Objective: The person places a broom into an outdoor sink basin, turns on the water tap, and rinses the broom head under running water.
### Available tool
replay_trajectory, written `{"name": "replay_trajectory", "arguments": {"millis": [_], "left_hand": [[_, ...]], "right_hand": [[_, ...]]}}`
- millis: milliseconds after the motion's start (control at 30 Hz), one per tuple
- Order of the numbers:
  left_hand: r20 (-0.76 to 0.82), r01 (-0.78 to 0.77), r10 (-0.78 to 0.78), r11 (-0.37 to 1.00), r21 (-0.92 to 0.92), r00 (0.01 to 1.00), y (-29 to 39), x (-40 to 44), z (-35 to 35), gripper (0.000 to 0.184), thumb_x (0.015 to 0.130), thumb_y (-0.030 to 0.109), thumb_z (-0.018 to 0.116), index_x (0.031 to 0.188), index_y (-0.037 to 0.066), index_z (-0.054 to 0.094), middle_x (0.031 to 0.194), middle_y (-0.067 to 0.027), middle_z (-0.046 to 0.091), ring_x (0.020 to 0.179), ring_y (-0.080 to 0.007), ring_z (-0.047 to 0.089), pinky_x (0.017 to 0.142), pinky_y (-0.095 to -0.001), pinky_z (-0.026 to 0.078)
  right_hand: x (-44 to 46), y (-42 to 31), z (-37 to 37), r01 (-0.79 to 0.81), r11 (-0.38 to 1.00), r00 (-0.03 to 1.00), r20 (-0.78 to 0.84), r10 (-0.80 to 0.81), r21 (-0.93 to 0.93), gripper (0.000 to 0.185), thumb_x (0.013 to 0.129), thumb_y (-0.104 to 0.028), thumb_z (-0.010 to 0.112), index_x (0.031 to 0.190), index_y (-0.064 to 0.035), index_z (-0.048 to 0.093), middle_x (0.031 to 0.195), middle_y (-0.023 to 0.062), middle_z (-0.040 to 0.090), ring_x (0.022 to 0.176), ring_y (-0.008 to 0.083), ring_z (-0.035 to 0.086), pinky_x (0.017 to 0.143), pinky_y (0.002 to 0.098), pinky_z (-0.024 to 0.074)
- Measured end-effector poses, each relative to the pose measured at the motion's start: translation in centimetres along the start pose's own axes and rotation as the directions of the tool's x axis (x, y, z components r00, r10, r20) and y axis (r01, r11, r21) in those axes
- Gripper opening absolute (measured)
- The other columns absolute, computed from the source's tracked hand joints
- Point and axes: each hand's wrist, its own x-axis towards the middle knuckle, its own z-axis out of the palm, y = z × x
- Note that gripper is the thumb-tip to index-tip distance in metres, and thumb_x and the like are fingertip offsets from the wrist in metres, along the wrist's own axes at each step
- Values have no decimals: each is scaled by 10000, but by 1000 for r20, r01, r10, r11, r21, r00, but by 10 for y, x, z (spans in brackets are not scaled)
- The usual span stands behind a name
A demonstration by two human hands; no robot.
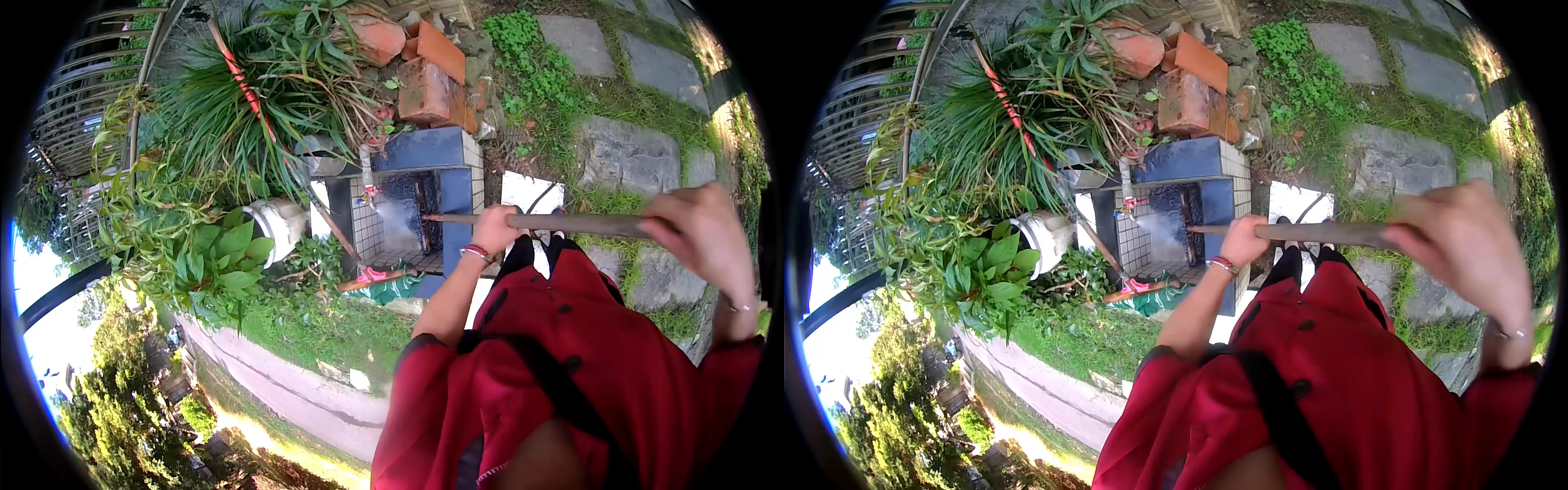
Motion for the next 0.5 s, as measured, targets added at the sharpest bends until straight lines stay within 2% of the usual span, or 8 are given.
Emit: {"name": "replay_trajectory", "arguments": {"millis": [67, 167, 267, 300, 333, 367, 400, 500], "left_hand": [[-66, 25, -17, 992, 127, 998, -70, -4, 5, 80, 711, 94, 587, 742, 45, 643, 798, -199, 642, 841, -410, 622, 747, -459, 499], [32, 115, -124, 972, 204, 992, -98, -12, -2, 83, 719, 97, 599, 748, 52, 663, 820, -197, 654, 858, -394, 628, 767, -461, 505], [36, 27, -34, 984, 178, 999, -57, -7, 10, 89, 715, 99, 595, 743, 43, 658, 817, -196, 654, 839, -399, 623, 762, -462, 505], [55, 4, -13, 987, 160, 998, -25, 0, 11, 87, 706, 106, 591, 726, 38, 643, 819, -199, 654, 819, -404, 618, 740, -471, 501], [-35, -70, 74, 994, 87, 997, 4, 2, 12, 94, 691, 105, 591, 720, 48, 661, 777, -223, 639, 813, -410, 621, 773, -476, 498], [28, 29, -30, 998, 49, 999, 23, 7, 13, 90, 687, 102, 584, 708, 43, 649, 770, -228, 633, 797, -414, 619, 766, -474, 498], [18, -34, 33, 999, 28, 999, 33, 5, 4, 86, 689, 101, 575, 696, 37, 632, 777, -226, 632, 784, -416, 616, 747, -479, 495], [-52, -5, 7, 999, 50, 999, -32, -9, 9, 74, 675, 88, 605, 728, 47, 638, 773, -181, 644, 831, -396, 613, 748, -467, 494]], "right_hand": [[32, -18, 53, 26, 991, 998, -48, -32, -135, 144, 855, -202, 669, 824, -61, 664, 609, 98, 617, 528, 251, 614, 485, 361, 487], [28, -10, 85, 128, 985, 991, -21, -131, -115, 164, 876, -219, 646, 821, -65, 649, 586, 88, 599, 519, 247, 607, 486, 357, 488], [-2, 4, 57, 93, 984, 994, 65, -83, -151, 143, 855, -199, 663, 822, -61, 674, 602, 97, 614, 525, 232, 615, 482, 358, 487], [-10, 8, 31, 44, 993, 999, 0, -45, -113, 127, 842, -185, 672, 816, -61, 687, 607, 98, 621, 525, 223, 619, 473, 354, 483], [-17, 11, 4, 4, 998, 998, -59, -8, -63, 111, 828, -170, 681, 811, -61, 700, 611, 99, 627, 525, 213, 623, 465, 351, 480], [-24, 12, -9, -31, 998, 997, -66, 28, -46, 98, 816, -157, 688, 803, -61, 706, 614, 100, 632, 525, 208, 626, 464, 349, 479], [-18, 7, -5, -18, 999, 997, -74, 14, -49, 90, 816, -152, 689, 807, -64, 708, 606, 94, 627, 516, 205, 621, 461, 348, 476], [14, -19, 28, 11, 997, 999, -50, -14, -72, 83, 822, -150, 692, 834, -70, 711, 582, 77, 609, 488, 196, 600, 450, 347, 464]]}}
